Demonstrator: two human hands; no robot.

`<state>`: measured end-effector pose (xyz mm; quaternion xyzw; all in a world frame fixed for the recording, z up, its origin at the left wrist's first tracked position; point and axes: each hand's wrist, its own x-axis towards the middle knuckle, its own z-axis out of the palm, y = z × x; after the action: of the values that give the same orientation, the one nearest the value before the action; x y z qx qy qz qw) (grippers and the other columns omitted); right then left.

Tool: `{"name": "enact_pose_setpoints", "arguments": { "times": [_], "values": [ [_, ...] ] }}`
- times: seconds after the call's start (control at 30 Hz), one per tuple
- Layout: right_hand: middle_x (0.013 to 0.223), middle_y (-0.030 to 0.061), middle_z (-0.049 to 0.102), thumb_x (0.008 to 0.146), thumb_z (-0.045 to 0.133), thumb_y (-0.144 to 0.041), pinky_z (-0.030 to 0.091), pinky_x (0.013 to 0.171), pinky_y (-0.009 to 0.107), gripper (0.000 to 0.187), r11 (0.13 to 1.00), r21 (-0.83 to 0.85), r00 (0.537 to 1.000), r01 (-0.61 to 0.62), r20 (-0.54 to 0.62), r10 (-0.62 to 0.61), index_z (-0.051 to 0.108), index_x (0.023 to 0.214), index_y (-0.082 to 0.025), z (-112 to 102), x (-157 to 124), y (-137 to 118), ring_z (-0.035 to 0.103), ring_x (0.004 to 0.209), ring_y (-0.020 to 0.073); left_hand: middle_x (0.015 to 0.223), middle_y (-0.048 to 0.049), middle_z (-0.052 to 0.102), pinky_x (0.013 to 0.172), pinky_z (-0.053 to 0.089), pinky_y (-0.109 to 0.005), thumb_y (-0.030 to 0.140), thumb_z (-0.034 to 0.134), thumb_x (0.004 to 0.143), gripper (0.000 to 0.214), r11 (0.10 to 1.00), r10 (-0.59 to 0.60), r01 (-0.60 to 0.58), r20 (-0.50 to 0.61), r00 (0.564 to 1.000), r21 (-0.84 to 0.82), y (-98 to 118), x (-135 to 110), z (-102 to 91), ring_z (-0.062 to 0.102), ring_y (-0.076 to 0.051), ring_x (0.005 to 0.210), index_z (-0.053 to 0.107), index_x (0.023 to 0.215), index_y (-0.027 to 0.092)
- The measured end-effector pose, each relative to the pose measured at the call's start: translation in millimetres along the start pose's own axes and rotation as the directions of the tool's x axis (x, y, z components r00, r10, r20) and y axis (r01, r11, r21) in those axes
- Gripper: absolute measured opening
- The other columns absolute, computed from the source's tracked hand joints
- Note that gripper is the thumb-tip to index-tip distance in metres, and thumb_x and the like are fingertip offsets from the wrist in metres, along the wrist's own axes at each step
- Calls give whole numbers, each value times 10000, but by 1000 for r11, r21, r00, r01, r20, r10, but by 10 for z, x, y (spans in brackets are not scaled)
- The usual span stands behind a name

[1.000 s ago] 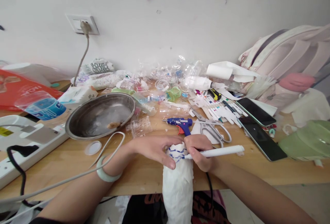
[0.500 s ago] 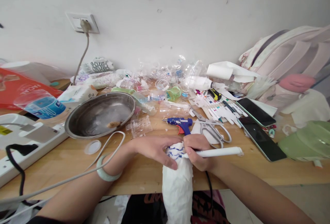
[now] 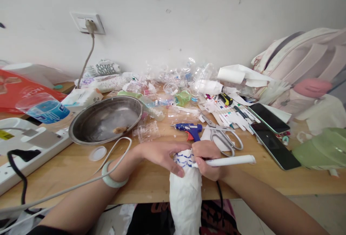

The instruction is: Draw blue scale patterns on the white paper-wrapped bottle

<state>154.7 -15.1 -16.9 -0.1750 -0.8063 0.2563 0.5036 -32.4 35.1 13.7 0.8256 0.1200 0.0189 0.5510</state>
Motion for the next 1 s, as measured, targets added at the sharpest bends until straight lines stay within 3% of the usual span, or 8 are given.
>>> {"name": "enact_pose_setpoints", "arguments": {
  "times": [0.4, 0.7, 0.9, 1.0],
  "values": [
    [497, -66, 255, 738, 418, -124, 220, 439, 263, 261, 999, -10, 999, -43, 19, 43, 248, 570, -228, -40, 21, -26, 265, 438, 95, 1114, -76, 600, 949, 409, -364, 528, 718, 689, 578, 999, 51, -51, 34, 998, 1, -90, 1, -33, 529, -270, 1053, 583, 1132, 183],
    [486, -69, 237, 761, 390, -140, 210, 436, 247, 286, 983, -70, 984, -171, 27, 173, 221, 545, -220, -106, 27, -13, 262, 434, 78, 960, -44, 609, 907, 425, -336, 553, 749, 640, 579, 998, 50, -50, 35, 998, 22, -88, -5, -44, 537, -236, 925, 614, 1072, 192],
    [487, -68, 240, 777, 406, -163, 201, 441, 246, 300, 975, -17, 974, -222, 42, 223, 238, 535, -218, -110, 24, -21, 263, 436, 78, 1001, -58, 612, 917, 423, -343, 561, 747, 640, 579, 998, 58, -57, 66, 996, -5, -88, -7, -49, 538, -248, 965, 617, 1062, 187],
    [482, -62, 281, 802, 423, -211, 210, 440, 246, 313, 947, 146, 959, -285, 36, 283, 291, 518, -212, -93, -11, 20, 279, 437, 83, 1095, -65, 607, 963, 406, -354, 537, 746, 658, 618, 997, 76, -72, 109, 991, -42, -91, -11, -52, 531, -268, 1065, 590, 1145, 190]
  ]
}}
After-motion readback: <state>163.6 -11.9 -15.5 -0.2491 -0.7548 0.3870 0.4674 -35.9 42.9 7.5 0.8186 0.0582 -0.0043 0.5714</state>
